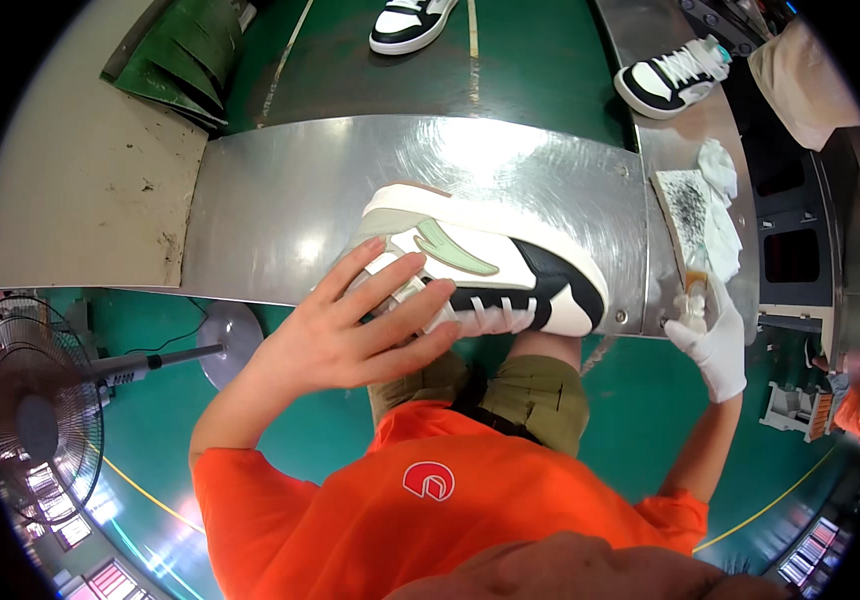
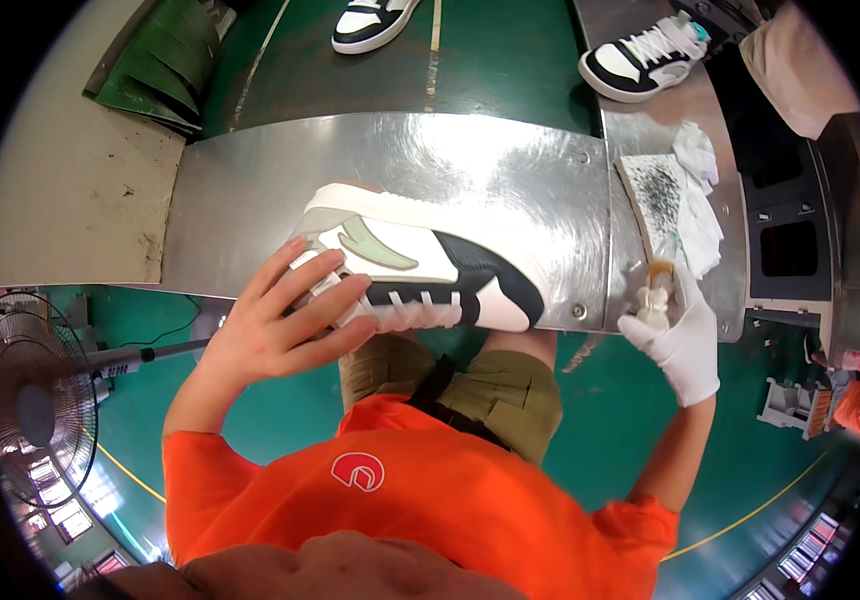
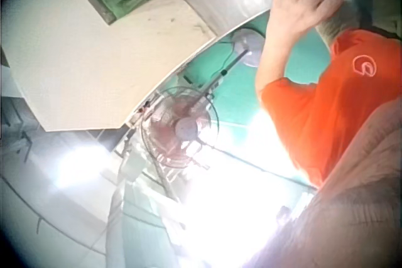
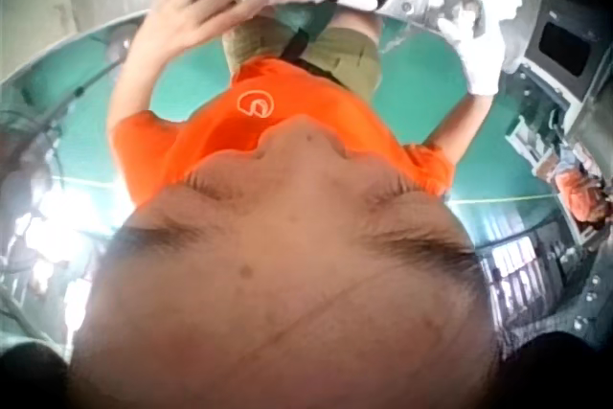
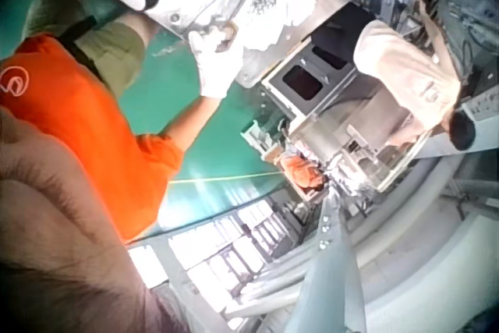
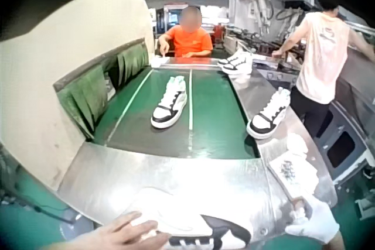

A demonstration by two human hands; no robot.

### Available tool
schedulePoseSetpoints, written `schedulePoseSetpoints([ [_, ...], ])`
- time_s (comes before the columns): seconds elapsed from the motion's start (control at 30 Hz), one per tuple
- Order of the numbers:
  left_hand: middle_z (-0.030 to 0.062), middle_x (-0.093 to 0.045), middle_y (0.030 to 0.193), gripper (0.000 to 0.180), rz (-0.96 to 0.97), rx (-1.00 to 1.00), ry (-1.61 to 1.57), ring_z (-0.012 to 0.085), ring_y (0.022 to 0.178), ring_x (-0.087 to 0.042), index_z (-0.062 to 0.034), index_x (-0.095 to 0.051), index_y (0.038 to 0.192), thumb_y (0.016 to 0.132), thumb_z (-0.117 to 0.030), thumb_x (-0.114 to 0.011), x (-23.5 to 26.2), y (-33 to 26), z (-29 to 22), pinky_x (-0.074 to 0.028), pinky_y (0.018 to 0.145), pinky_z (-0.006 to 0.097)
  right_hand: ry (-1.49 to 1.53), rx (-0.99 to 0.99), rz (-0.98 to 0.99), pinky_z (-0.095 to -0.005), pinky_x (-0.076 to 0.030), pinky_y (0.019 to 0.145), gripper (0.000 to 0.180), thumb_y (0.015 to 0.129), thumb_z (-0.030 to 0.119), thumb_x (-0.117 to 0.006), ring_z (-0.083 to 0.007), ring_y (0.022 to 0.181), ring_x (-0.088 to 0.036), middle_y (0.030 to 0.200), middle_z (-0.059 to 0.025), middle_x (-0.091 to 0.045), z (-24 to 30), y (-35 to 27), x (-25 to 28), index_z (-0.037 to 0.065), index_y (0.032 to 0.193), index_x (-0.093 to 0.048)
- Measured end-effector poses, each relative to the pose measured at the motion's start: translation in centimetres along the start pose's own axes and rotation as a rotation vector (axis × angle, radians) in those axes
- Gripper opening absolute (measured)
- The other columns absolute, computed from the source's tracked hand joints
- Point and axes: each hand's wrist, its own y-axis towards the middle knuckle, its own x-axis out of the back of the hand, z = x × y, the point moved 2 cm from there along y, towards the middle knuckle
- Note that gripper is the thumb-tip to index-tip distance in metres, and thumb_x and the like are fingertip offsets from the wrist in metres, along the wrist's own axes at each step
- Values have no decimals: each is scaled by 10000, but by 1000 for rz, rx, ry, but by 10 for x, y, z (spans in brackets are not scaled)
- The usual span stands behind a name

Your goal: The person uses a syringe to apply glue to the seams of a white and black high-top sneaker. They hold the shoe with one hand and carefully dispense the adhesive along the edges of the sole and upper sections. The person rotates the shoe to access different areas and repeats the process on multiple shoes.

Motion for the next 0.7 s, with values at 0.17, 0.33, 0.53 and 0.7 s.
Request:
schedulePoseSetpoints([
  [0.17,17,-570,1240,380,-43,88,-151,284,1139,-556,-279,-615,1046,718,-115,-717,-3,-3,7,-483,967,454,417,-81,202,-245,-463,608,707,711,396,-740,-156,693,-570,918,-128,-609,33,3,-11,-64,1201,-522],
  [0.33,14,-571,1228,404,-48,108,-197,272,1121,-560,-299,-614,1043,717,-87,-723,-5,0,13,-511,926,433,1017,160,644,-267,-461,544,1058,561,675,-734,-262,598,-587,877,-236,-603,65,29,-57,-151,1168,-475],
  [0.53,22,-570,1236,392,-62,96,-209,264,1129,-559,-291,-616,1045,720,-102,-724,-7,-1,16,-517,916,417,1100,130,912,-244,-421,537,1170,496,702,-733,-210,586,-594,795,-172,-609,91,50,-96,-201,1183,-443],
  [0.7,26,-573,1235,374,-78,104,-207,268,1126,-568,-274,-609,1052,729,-115,-714,-9,-4,15,-520,910,404,1070,229,1023,-249,-426,543,1189,458,693,-753,-209,594,-597,777,-154,-610,100,61,-109,-196,1189,-455],
])
